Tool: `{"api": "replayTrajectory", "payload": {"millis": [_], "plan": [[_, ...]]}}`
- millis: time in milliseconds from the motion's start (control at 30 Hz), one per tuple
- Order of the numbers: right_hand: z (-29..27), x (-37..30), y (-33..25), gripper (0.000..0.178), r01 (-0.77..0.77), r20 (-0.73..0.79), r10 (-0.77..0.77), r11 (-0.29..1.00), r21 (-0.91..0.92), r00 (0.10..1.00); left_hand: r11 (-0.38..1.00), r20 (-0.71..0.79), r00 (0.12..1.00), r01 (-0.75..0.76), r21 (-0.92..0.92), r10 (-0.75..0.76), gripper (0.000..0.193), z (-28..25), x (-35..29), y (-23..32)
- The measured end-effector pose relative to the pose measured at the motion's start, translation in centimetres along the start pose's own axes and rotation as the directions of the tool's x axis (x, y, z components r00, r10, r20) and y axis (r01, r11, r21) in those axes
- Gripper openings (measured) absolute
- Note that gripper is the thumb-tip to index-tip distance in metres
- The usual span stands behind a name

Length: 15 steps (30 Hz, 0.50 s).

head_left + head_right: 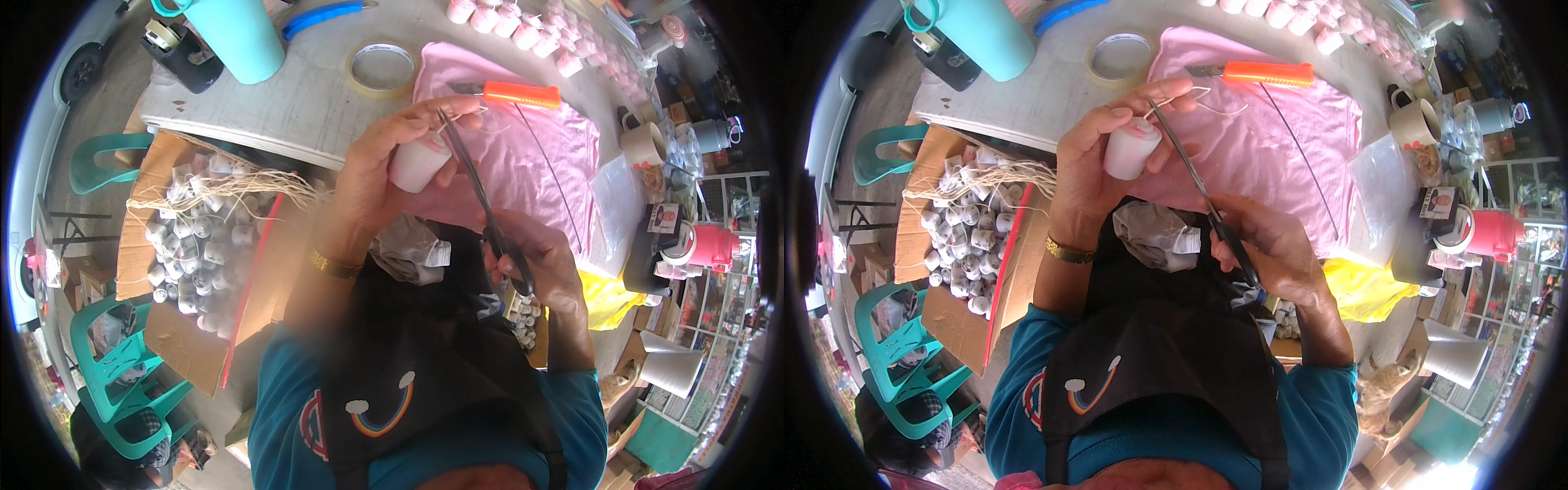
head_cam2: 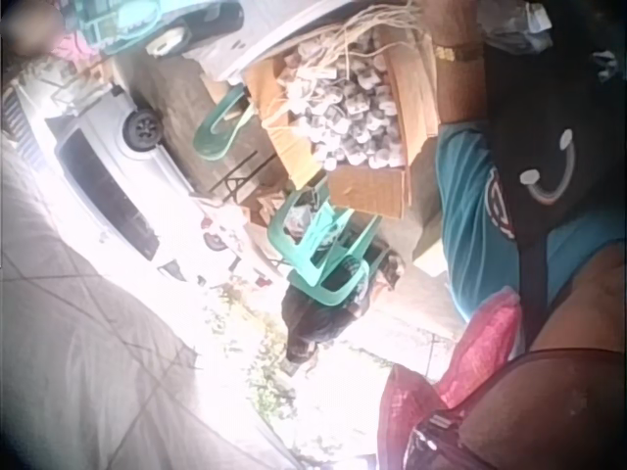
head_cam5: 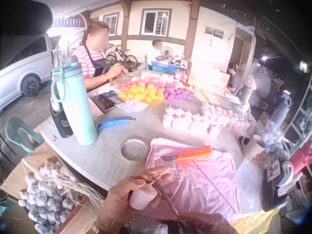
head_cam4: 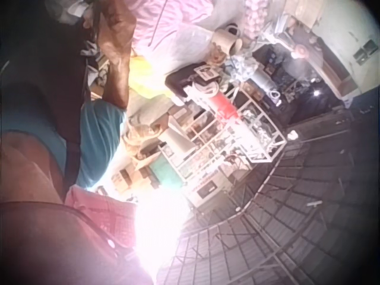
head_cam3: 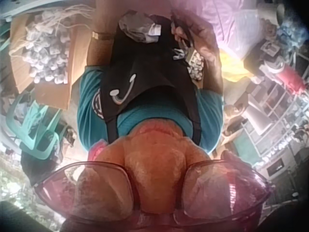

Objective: The person repeatedly picks up small white candles, inserts wicks, and uses scissors to trim the wicks. They handle the candles one at a time, placing finished units on the table and retrieving new ones from a nearby box.

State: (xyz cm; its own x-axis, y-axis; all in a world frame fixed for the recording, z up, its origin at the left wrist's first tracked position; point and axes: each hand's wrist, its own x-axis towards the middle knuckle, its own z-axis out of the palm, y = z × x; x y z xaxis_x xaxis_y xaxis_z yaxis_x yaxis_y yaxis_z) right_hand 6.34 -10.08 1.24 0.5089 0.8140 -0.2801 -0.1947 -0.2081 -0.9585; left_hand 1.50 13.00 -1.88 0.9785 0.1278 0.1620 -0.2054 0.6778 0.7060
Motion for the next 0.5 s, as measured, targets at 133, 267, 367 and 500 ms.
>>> {"api": "replayTrajectory", "payload": {"millis": [133, 267, 367, 500], "plan": [[-0.04, -0.01, 0.1, 0.046, 0.03, 0.026, -0.031, 0.999, 0.035, 0.999, 1.0, 0.001, 1.0, 0.001, 0.004, -0.001, 0.06, 0.19, 0.11, -0.11], [-0.09, 0.01, 0.05, 0.044, 0.047, 0.037, -0.049, 0.997, 0.062, 0.998, 1.0, 0.004, 1.0, -0.005, 0.016, 0.005, 0.061, 0.33, 0.32, -0.29], [-0.04, -0.02, -0.17, 0.042, 0.033, 0.042, -0.037, 0.995, 0.098, 0.998, 1.0, 0.02, 1.0, -0.001, 0.028, 0.0, 0.062, 0.25, 0.4, -0.36], [0.05, 0.0, -0.41, 0.04, -0.041, -0.017, 0.043, 0.997, 0.07, 0.999, 0.996, 0.015, 1.0, 0.002, 0.088, -0.004, 0.064, 0.36, 0.22, -0.43]]}}
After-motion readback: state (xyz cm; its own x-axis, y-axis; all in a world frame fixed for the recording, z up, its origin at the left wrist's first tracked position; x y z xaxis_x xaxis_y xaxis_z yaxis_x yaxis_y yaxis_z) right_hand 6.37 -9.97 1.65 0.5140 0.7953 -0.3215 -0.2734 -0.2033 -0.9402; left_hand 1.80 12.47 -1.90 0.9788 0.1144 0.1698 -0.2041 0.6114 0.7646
